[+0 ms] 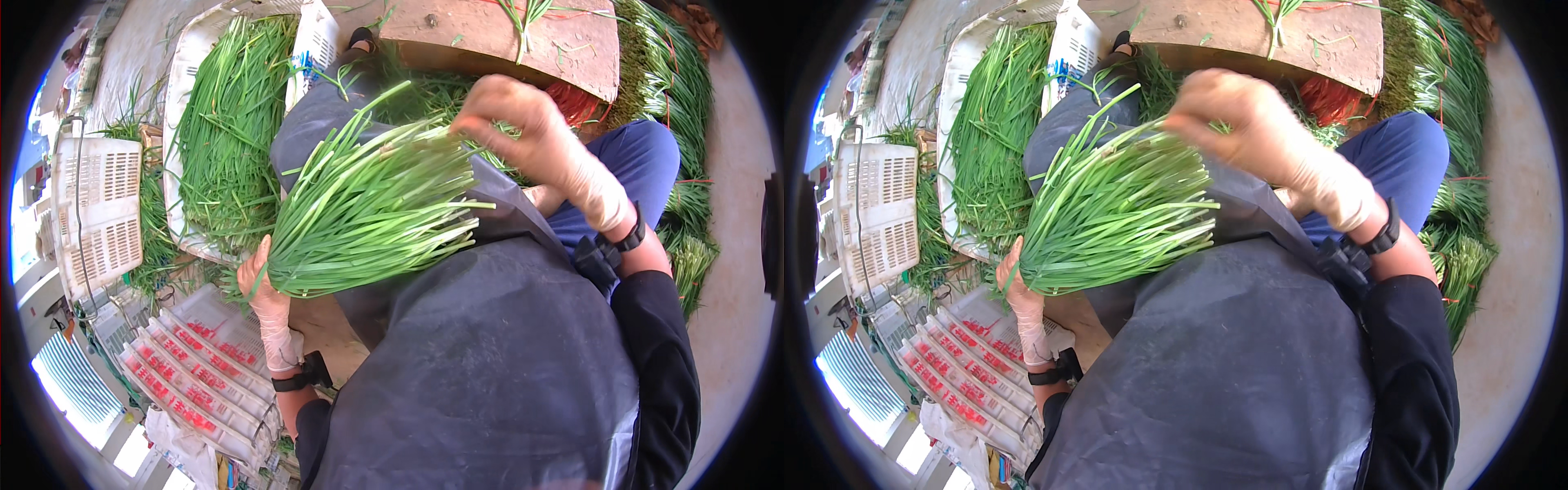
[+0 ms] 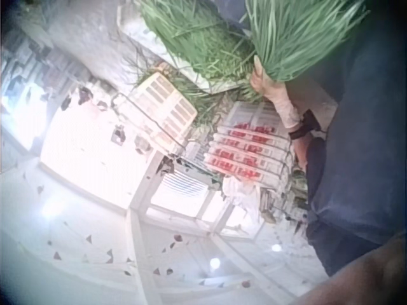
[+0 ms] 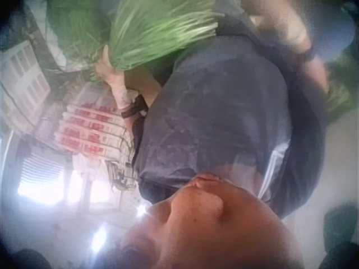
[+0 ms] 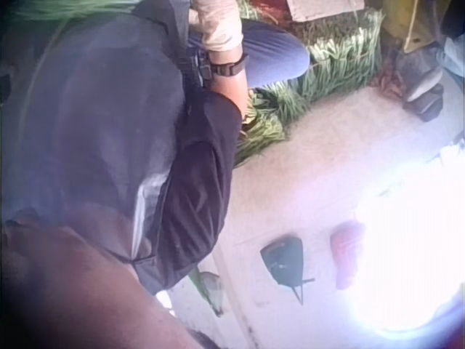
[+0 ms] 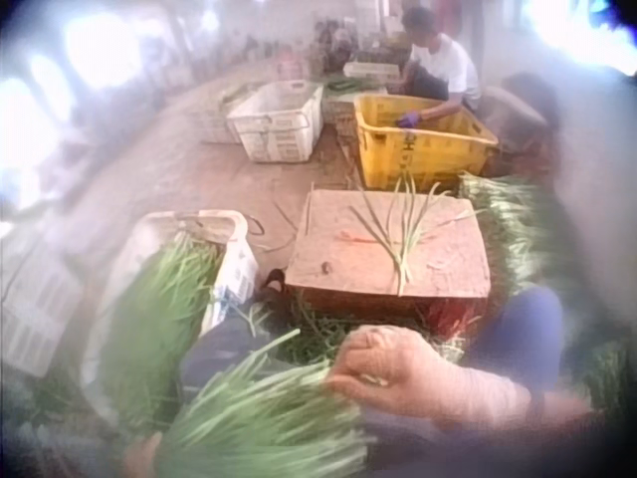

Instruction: The person bundles green onions by cleaning individual stalks, grouping them, and securing the bundles with red ties.

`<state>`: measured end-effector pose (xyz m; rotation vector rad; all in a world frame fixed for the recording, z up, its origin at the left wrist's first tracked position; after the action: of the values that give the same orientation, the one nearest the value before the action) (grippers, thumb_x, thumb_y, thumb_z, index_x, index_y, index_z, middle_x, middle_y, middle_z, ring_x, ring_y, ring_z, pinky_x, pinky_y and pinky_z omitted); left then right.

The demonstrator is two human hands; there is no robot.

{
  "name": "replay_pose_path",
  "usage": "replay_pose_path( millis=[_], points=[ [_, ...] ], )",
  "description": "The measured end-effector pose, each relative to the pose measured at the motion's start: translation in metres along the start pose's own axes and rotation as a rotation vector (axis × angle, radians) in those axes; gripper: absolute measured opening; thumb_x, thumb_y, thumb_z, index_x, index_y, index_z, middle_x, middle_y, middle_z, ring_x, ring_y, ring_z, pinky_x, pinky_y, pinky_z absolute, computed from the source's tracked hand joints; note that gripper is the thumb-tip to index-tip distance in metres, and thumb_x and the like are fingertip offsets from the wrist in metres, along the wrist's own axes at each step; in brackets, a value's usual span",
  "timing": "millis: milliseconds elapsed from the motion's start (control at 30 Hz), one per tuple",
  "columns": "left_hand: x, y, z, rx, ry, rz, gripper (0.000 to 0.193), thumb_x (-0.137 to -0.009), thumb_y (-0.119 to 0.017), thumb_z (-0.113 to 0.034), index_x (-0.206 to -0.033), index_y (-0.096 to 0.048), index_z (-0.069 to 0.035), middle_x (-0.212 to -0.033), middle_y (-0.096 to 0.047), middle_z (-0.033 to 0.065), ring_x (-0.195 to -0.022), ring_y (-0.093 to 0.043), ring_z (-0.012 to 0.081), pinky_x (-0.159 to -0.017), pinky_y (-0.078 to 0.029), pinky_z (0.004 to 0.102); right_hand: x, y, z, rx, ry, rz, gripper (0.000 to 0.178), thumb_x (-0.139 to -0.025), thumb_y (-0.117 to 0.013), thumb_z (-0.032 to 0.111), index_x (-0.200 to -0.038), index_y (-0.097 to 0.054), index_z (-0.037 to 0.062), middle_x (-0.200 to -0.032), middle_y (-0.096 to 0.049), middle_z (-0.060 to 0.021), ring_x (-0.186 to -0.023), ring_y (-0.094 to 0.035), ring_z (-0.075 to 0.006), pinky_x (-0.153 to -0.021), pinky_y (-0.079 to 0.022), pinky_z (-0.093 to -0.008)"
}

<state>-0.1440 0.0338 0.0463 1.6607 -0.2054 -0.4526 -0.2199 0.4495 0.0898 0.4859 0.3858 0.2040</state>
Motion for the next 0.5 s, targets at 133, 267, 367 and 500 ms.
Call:
replay_pose_path(
  millis=[133,267,367,500],
  points=[
    [-0.006,0.011,-0.003,-0.054,-0.040,0.006,0.055,-0.084,-0.066,-0.029,-0.132,-0.052,-0.005,-0.119,-0.064,0.0093,-0.096,-0.061,0.0299,-0.088,-0.044,0.0410,-0.015,-0.052,0.031,0.599,0.063,0.236,0.047,-0.078,-0.070,0.052,-0.082,-0.070,0.0045,-0.083,-0.060,-0.0104,-0.090,-0.058,-0.0262,-0.079,-0.049,-0.0383],
    [-0.010,0.019,-0.008,-0.101,-0.097,-0.015,0.055,-0.087,-0.064,-0.032,-0.132,-0.051,-0.004,-0.125,-0.062,0.0104,-0.095,-0.061,0.0305,-0.086,-0.044,0.0414,-0.010,-0.083,0.018,0.193,0.065,0.171,0.028,-0.078,-0.074,0.030,-0.097,-0.073,0.0094,-0.096,-0.063,-0.0094,-0.100,-0.058,-0.0256,-0.088,-0.047,-0.0381],
    [-0.012,0.021,-0.010,-0.065,-0.055,0.008,0.054,-0.088,-0.063,-0.033,-0.132,-0.050,-0.004,-0.126,-0.062,0.0106,-0.097,-0.061,0.0311,-0.086,-0.044,0.0420,-0.014,-0.082,0.013,-0.091,-0.015,0.180,0.024,-0.080,-0.074,0.019,-0.101,-0.073,0.0083,-0.099,-0.066,-0.0098,-0.099,-0.059,-0.0240,-0.089,-0.047,-0.0359],
    [-0.005,0.016,-0.007,-0.080,-0.050,-0.008,0.055,-0.087,-0.064,-0.033,-0.132,-0.050,-0.004,-0.126,-0.062,0.0104,-0.099,-0.061,0.0312,-0.087,-0.044,0.0419,-0.008,-0.071,0.004,-0.731,-0.649,0.242,0.021,-0.089,-0.068,0.020,-0.102,-0.073,0.0048,-0.091,-0.071,-0.0049,-0.087,-0.064,-0.0142,-0.085,-0.049,-0.0306]
  ],
)
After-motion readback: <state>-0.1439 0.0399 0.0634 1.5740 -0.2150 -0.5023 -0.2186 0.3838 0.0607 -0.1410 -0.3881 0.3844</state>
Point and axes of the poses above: each hand's wrist, its own x-axis away from the middle knuckle, its own y-axis out of the back of the hand, z = x × y, the point moved 5 cm from there along -x, towards the middle knuckle
